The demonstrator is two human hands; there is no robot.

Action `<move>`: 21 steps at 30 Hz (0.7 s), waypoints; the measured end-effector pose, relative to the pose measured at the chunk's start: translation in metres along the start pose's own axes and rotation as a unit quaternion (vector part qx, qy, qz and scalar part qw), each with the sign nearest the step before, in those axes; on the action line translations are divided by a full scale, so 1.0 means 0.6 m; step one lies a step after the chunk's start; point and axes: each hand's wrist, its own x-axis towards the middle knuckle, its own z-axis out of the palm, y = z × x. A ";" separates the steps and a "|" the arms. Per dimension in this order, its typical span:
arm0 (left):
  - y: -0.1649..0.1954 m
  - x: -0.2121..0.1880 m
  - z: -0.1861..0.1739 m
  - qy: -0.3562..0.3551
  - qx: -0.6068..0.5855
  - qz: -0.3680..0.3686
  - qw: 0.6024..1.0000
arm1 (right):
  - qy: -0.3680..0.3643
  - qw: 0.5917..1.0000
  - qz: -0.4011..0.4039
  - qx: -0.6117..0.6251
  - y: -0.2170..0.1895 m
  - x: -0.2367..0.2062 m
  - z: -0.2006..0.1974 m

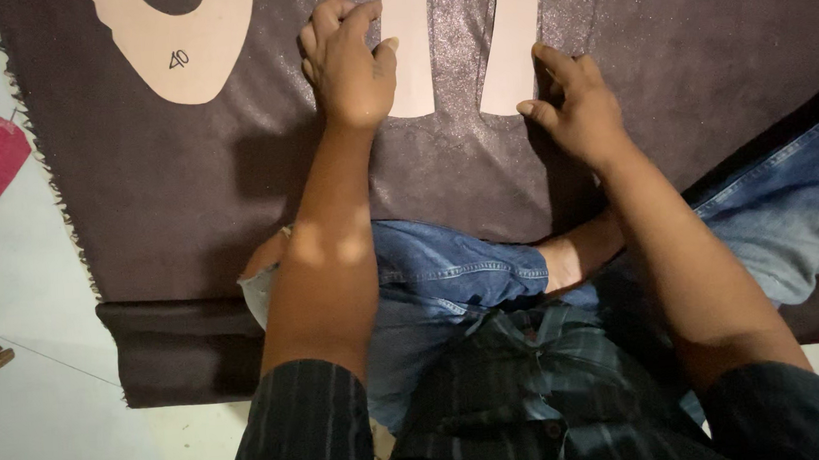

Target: The person sits on the floor and uses a small marking tool to trace the outlines of two U-shaped paper patterns onto a large piece of dark fabric. They reposition the patterns and continue tracing along the edges to mark the fabric for cutting.

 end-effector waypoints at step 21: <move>0.038 0.000 0.027 -0.079 0.098 -0.017 0.992 | 0.005 1.000 -0.001 -0.004 -0.006 -0.001 -0.004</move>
